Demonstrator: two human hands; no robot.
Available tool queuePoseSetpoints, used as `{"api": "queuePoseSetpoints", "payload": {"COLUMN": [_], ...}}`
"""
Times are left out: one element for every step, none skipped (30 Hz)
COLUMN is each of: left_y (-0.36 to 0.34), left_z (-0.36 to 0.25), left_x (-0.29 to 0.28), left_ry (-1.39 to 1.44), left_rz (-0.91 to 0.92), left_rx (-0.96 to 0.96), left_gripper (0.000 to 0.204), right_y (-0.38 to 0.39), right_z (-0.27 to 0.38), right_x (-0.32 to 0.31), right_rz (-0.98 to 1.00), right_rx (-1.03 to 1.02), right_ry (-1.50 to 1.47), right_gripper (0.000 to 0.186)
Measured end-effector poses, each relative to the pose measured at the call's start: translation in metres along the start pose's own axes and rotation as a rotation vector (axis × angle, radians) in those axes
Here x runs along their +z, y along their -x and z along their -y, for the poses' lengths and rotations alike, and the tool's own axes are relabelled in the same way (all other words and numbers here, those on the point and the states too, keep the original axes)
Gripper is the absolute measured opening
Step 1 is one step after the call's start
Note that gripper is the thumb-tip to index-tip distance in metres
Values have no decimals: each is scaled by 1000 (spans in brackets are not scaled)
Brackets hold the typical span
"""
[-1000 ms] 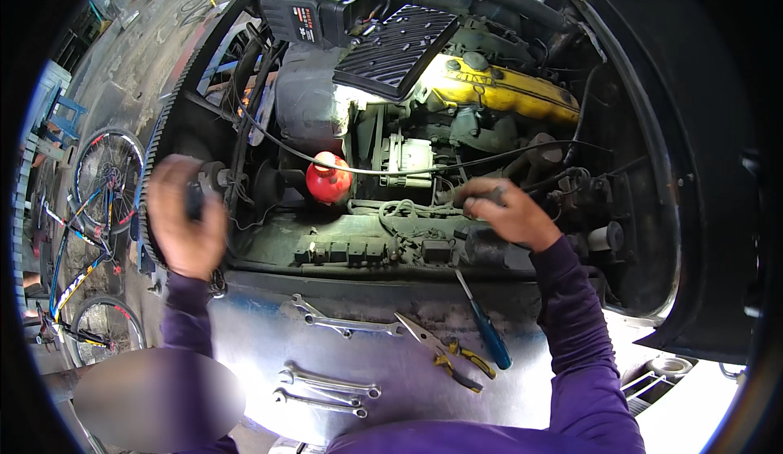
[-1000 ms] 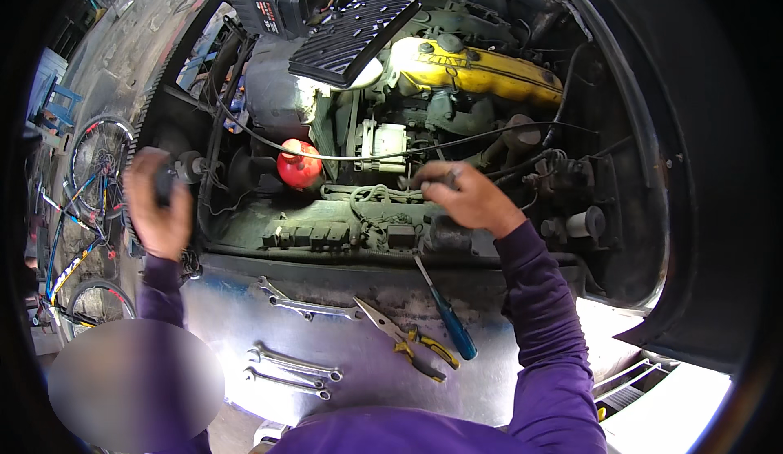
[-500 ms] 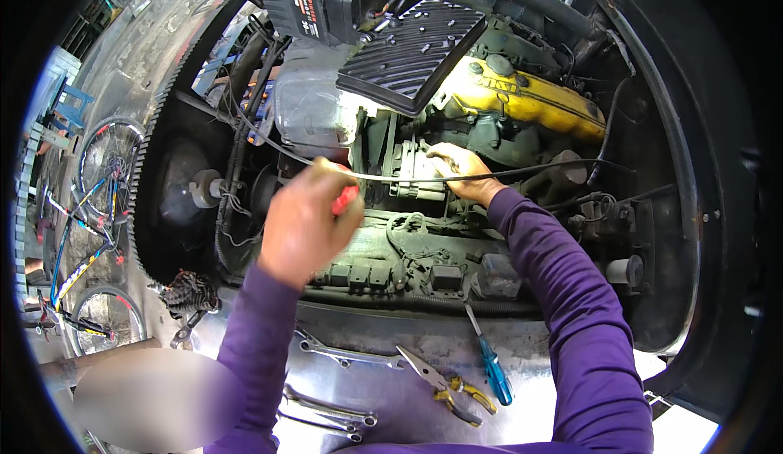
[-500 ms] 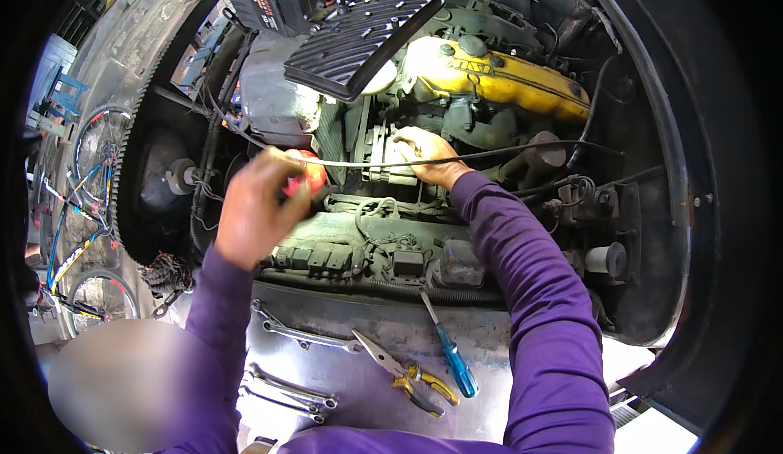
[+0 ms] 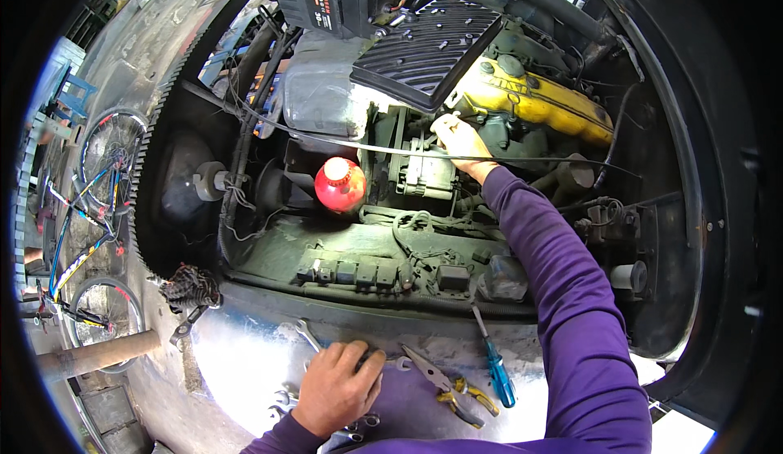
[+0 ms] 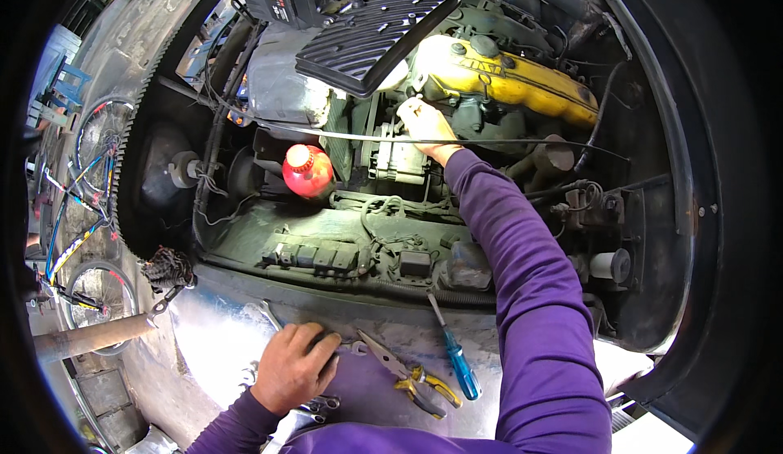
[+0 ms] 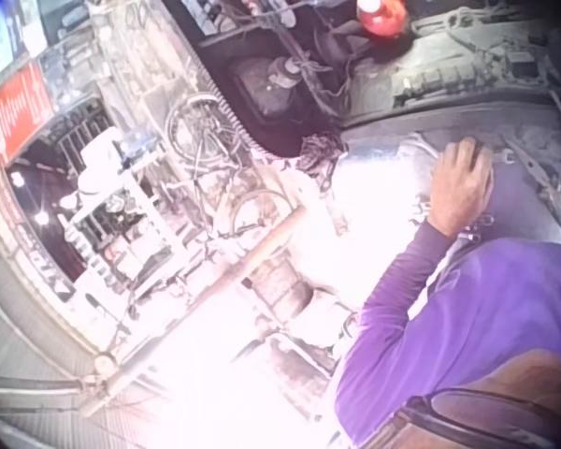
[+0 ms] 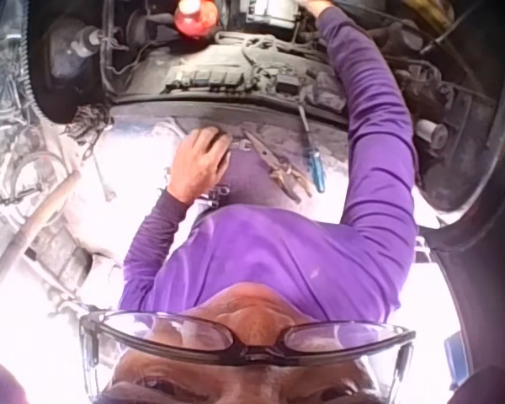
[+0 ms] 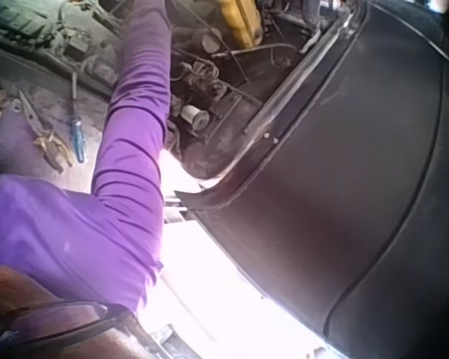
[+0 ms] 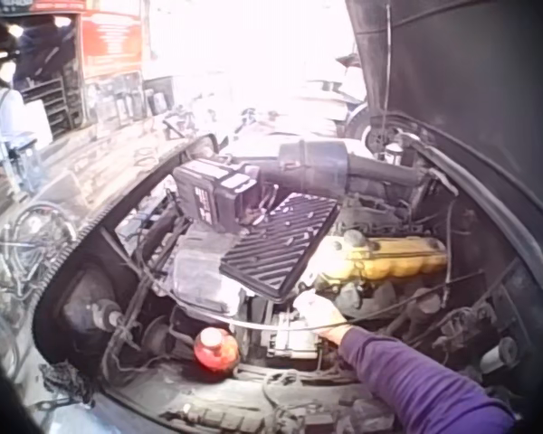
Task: The person works on a vehicle's battery compartment, connecting wires and securing components. They then move to the engine bay, using a work light and a screwdriver to adjust parts within the engine.
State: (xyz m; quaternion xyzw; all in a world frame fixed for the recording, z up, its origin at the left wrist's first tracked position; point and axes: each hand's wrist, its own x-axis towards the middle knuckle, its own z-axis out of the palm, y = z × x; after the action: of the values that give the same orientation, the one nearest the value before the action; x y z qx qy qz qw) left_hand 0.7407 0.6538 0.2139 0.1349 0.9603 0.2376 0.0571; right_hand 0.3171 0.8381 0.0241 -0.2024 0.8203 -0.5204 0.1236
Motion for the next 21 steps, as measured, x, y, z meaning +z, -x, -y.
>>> {"api": "queuePoseSetpoints", "payload": {"left_y": [3,5,6,5,2,-1,-8,-18,-31,-48,-68,-87,-109,-133,-158,-181,-200,-212,-221,-227,-227], "left_z": [-3,-8,-13,-18,-22,-25,-24,-19,-10,2,17,30,44,60,74,89,102,112,121,127,132], "left_x": [2,2,1,-2,-5,-10,-15,-21,-26,-31,-35,-37,-39,-40,-42,-45,-49,-50,-49,-46,-42], "left_ry": [13,11,53,98,143,193,191,186,180,134,94,138,190,205,230,223,211,266,312,297,292], "left_rz": [24,46,69,106,142,238,113,48,-17,-115,-201,-286,-349,-440,-512,-588,-669,-684,-701,-799,-860], "left_rx": [-12,-12,20,36,51,37,65,86,106,115,109,92,28,47,25,61,89,26,-37,-7,-7], "left_gripper": [31,27,27,26,26,26,25,23,21,26,30,29,27,24,21,19,17,17,17,18,18], "right_y": [1,3,6,10,14,19,23,30,36,40,45,50,54,56,58,60,62,63,65,63,64], "right_z": [2,4,6,7,8,8,8,6,5,5,4,5,6,8,11,14,17,19,20,20,19], "right_x": [2,2,3,3,3,3,4,3,2,4,3,5,6,6,6,7,9,12,15,17,19], "right_rz": [13,12,20,21,21,56,66,109,157,122,256,240,297,312,384,391,402,350,353,333,275], "right_rx": [40,-7,-37,-44,-62,-74,-57,-133,-187,-491,-553,-700,-727,-659,-523,-441,-409,-433,-405,-408,-468], "right_ry": [46,146,132,119,88,79,-4,84,143,376,634,699,822,817,842,858,837,812,799,784,772], "right_gripper": [33,33,32,32,31,27,21,17,13,15,20,22,24,26,29,32,36,40,44,55,59]}}
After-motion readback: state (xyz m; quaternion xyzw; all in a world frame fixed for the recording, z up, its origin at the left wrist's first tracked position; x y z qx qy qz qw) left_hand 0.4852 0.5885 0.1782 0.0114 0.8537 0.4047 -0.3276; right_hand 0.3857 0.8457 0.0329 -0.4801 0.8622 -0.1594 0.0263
